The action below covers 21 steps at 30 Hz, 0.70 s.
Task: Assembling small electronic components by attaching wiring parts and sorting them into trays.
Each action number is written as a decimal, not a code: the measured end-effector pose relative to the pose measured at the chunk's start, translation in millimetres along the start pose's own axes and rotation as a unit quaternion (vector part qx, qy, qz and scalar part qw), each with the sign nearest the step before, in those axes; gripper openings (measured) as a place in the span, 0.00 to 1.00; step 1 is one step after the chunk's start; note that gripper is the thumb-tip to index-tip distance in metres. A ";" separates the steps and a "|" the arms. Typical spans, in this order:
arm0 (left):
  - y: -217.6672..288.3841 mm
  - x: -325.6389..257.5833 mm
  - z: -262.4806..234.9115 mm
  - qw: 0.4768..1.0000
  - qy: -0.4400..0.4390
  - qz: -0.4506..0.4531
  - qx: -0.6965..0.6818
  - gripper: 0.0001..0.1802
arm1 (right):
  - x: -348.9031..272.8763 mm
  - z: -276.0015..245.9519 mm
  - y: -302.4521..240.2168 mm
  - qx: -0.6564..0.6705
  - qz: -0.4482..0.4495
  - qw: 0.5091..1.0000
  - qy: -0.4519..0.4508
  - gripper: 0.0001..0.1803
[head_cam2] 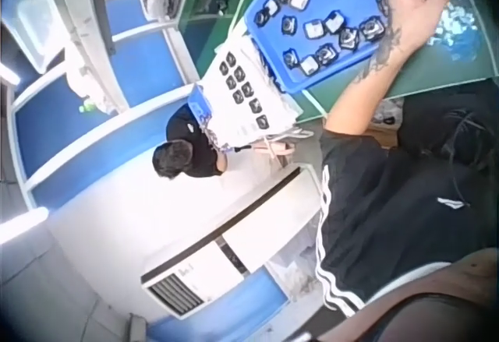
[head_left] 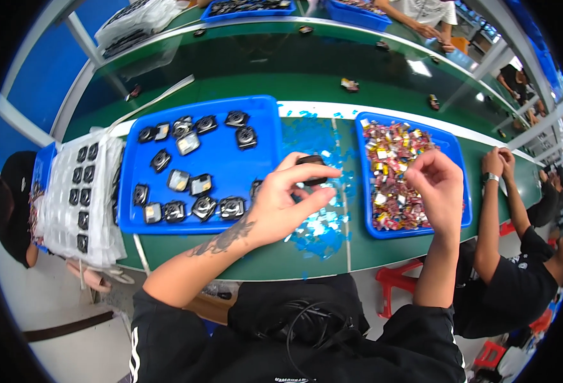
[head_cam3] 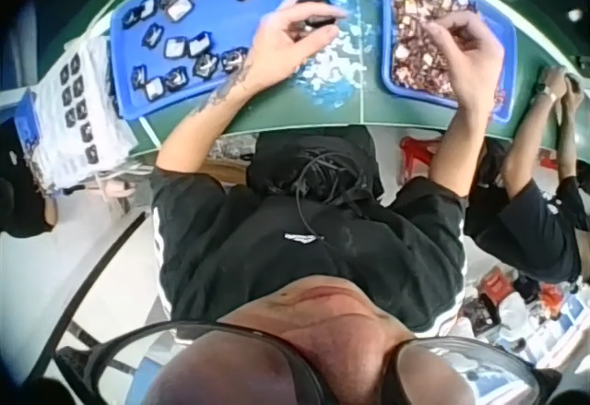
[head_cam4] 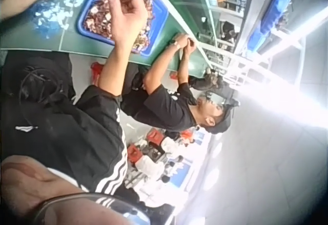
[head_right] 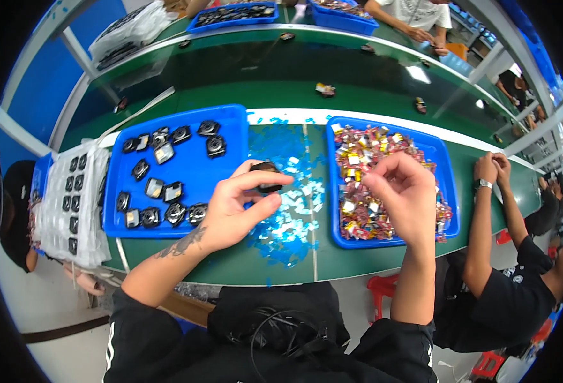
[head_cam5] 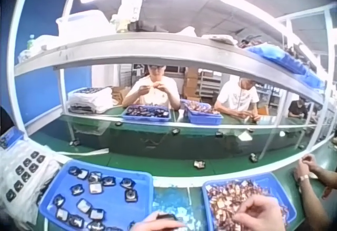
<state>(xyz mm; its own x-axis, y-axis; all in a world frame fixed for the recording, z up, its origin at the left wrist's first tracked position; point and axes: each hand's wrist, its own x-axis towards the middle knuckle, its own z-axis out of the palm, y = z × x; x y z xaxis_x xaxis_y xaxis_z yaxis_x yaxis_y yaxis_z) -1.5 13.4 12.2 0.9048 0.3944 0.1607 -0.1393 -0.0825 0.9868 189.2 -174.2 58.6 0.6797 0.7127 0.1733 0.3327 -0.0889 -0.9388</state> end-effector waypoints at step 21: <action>-13.1 -5.4 -0.4 0.993 -0.047 0.066 0.087 0.08 | -20.2 91.3 2.7 -0.075 -0.141 0.987 -0.035 0.06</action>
<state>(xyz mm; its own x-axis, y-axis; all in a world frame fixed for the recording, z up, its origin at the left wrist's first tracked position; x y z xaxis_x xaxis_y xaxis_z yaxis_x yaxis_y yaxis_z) -4.7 12.7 -1.6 0.9183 0.2828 0.2771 -0.1946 -0.2869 0.9380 116.7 -125.3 25.4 0.5013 0.7695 0.3957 0.5982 0.0223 -0.8011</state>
